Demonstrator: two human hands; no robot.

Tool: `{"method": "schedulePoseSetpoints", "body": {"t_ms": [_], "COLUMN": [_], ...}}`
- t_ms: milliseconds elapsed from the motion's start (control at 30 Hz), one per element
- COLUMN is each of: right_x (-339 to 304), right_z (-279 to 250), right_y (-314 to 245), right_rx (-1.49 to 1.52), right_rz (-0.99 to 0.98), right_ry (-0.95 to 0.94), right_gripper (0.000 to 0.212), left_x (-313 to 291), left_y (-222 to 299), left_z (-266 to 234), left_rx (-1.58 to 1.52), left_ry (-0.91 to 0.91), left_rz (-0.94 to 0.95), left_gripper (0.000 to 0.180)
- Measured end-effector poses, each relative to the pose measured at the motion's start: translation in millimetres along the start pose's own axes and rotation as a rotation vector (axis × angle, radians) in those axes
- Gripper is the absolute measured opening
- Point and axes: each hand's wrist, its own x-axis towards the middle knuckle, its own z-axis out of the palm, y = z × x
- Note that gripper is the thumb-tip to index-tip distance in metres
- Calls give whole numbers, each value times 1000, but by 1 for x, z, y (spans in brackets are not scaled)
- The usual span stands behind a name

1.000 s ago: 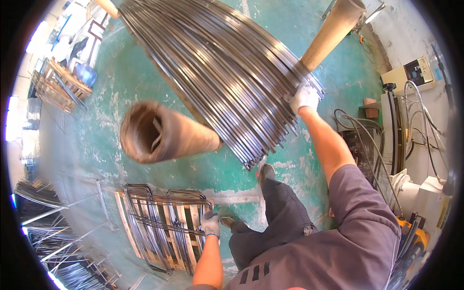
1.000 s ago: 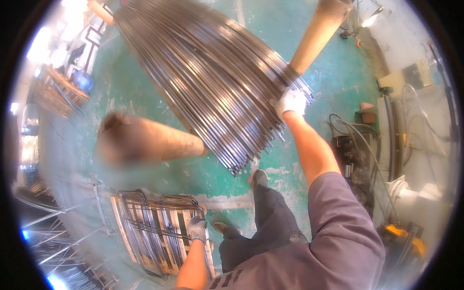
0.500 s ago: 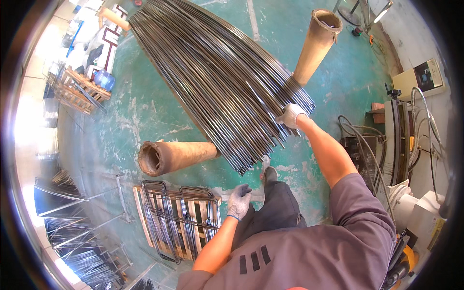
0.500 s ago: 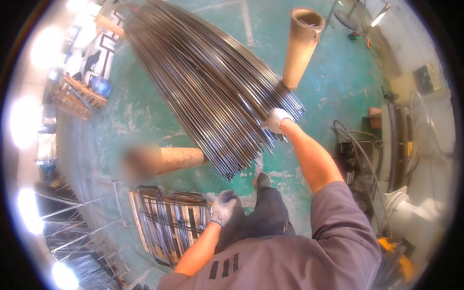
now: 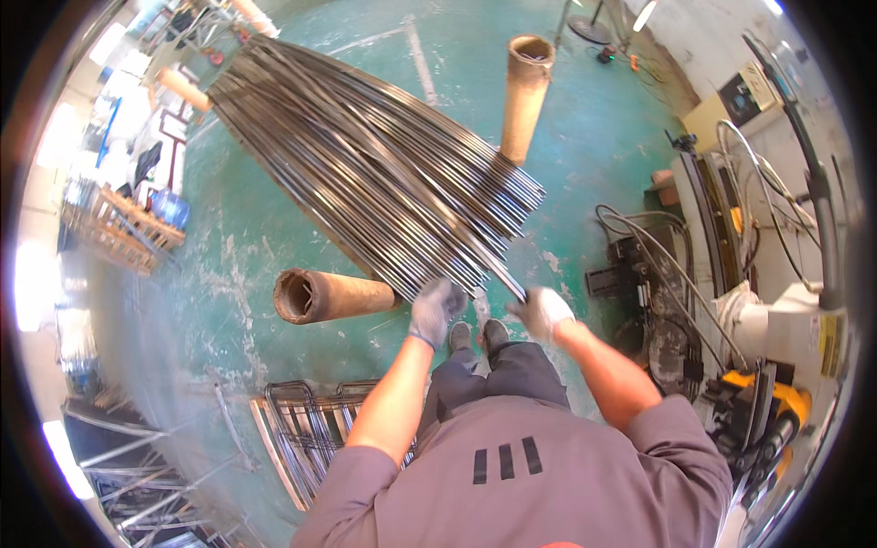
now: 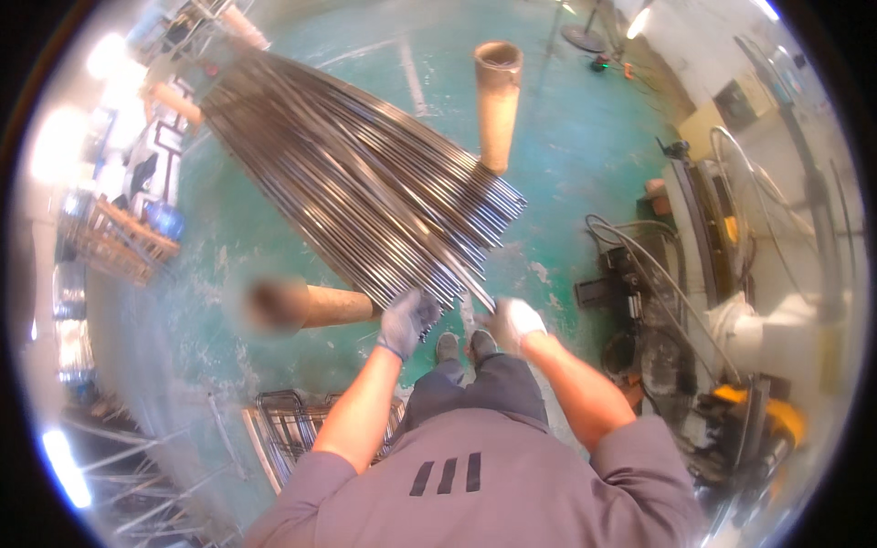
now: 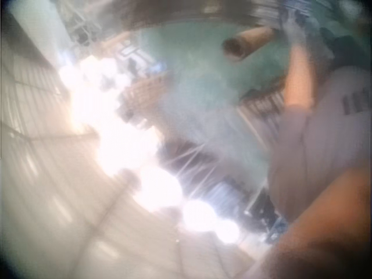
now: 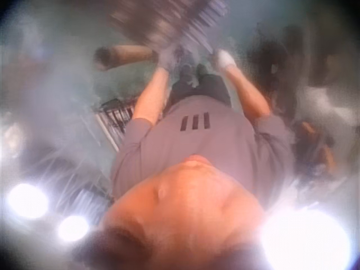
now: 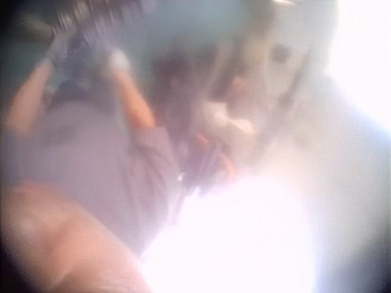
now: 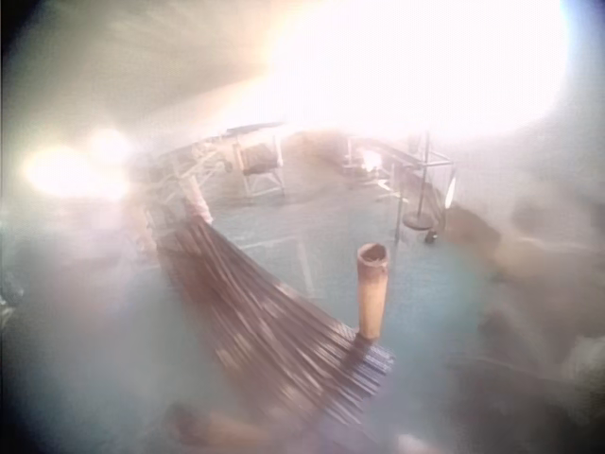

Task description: The person bends metal rods using a large industrial bending machine. The person picks up a bundle of straight rods, places them into the machine's rollers, secures them, activates the bending mechanism, and then removes the now-curved U-shaped rods and stacks them on a wooden pallet.

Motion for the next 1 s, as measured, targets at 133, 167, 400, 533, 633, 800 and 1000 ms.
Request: {"method": "schedulePoseSetpoints", "body": {"t_ms": [133, 167, 400, 533, 633, 800, 1000], "right_x": [-167, -209, -353, -411, -482, -609, -648], "right_z": [64, 63, 154, 184, 210, 246, 323], "right_y": [40, 40, 61, 111, 165, 246, 333], "right_rx": [-68, -71, -151, -213, -220, -245, 691], "right_rz": [367, 443, 861, 825, 911, 1226, 1634], "right_ry": [40, -19, 426, 607, 690, 800, 1632], "right_gripper": [43, 42, 31, 12, 3, 13, 39], "left_x": [39, 49, 24, -48, -71, -90, -204], "left_y": [55, 61, -9, -19, -31, -12, -86], "left_z": [46, 50, 56, 88, 106, 162, 289], "left_rx": [-265, -334, -286, -117, -188, -186, 19], "left_ry": [-184, -131, -146, -175, -414, -466, -754], "left_rz": [-61, -82, -246, -401, -428, -203, -119], "left_gripper": [34, 33, 9, 6, 8, 9, 17]}}
